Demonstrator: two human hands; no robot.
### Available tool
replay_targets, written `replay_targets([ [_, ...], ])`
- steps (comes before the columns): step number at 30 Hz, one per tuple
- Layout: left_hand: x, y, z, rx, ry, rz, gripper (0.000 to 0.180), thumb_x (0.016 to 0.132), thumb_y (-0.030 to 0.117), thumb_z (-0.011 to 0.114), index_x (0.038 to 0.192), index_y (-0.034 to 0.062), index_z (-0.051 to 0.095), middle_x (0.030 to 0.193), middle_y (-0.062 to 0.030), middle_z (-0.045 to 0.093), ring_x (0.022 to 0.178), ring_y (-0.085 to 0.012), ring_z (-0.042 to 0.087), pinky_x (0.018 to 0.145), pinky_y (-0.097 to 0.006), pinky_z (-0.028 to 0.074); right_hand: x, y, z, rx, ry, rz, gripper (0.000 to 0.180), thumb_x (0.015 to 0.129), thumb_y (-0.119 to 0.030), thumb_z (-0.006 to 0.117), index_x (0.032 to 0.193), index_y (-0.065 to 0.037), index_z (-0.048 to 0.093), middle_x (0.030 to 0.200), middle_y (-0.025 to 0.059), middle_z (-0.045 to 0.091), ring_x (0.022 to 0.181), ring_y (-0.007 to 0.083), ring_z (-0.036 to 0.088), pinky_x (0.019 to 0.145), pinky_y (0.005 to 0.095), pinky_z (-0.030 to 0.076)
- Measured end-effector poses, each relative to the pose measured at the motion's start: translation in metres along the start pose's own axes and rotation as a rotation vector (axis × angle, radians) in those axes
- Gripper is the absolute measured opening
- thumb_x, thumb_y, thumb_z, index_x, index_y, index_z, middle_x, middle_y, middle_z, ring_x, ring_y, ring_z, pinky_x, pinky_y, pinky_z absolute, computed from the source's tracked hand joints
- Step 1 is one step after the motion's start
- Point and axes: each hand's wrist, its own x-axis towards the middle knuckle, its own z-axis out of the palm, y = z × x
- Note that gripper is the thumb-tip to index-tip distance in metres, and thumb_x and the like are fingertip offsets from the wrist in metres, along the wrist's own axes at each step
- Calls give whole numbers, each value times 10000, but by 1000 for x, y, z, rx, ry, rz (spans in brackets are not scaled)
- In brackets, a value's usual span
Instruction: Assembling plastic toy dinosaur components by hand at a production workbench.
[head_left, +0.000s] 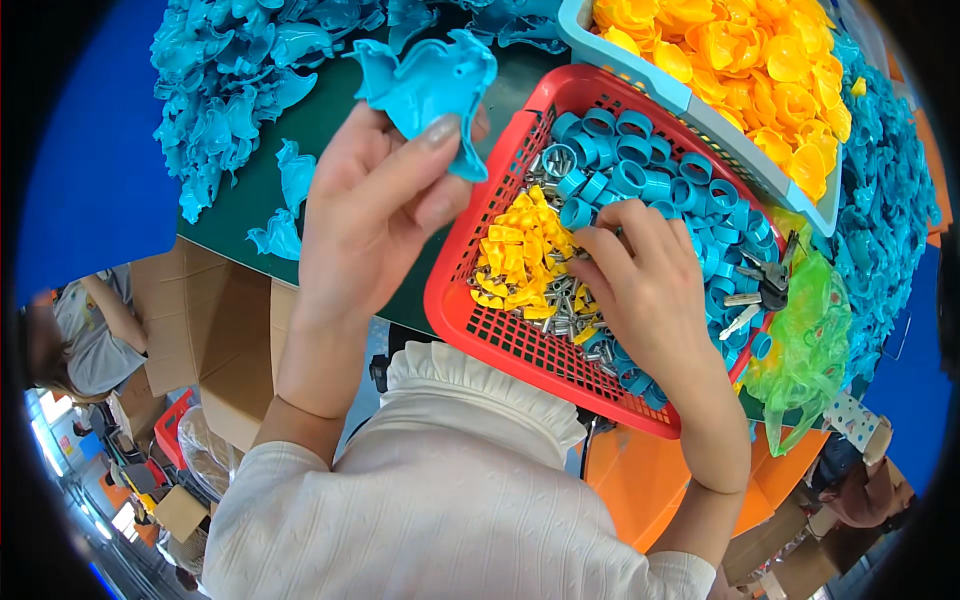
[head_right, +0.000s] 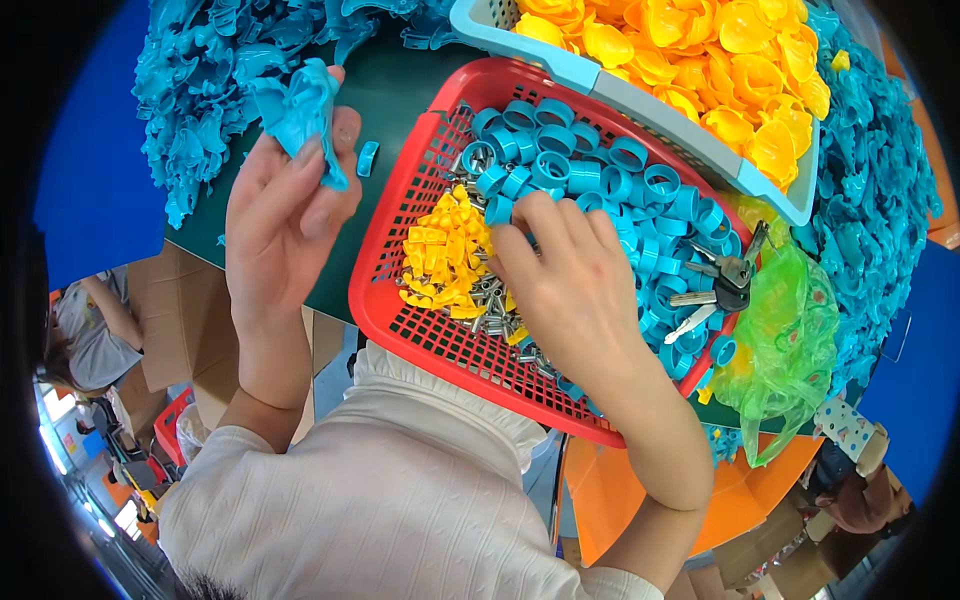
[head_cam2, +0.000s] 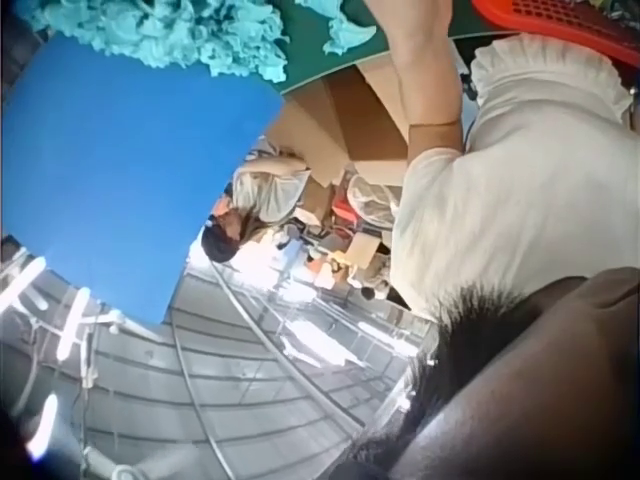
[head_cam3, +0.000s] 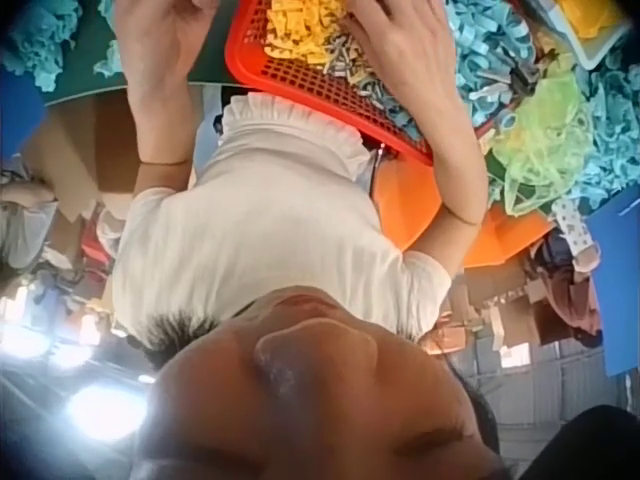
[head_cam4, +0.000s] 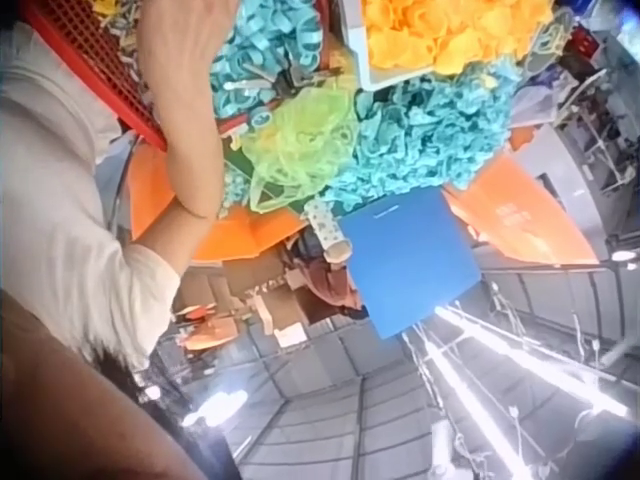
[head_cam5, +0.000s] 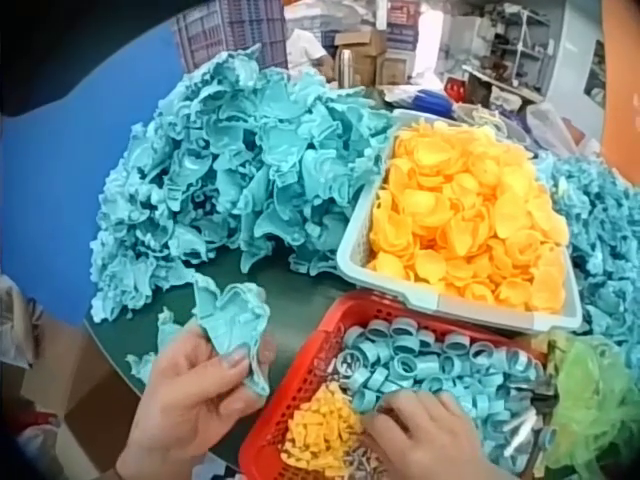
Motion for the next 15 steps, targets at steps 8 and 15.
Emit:
replay_targets([
  [8, -7, -1, 8, 5, -121, 115, 700, 752, 67, 615, 1344, 49, 242, 1019, -107, 482, 615, -81, 461, 515, -181, 375, 1, 2, 8, -68, 102, -119, 210, 638, -72, 708, 795, -67, 569, 842, 35, 513, 734, 190, 508, 637, 315, 354],
  [15, -20, -25, 26, 79, 4, 82, 765, 684, 104, 714, 1310, 77, 275, 1029, -125, 536, 833, -171, 581, 624, -247, 504, -4, -5, -25, 646, 353, 98, 129, 707, 55, 630, 805, -3, 568, 864, 109, 572, 758, 143, 547, 666, 244, 448],
])
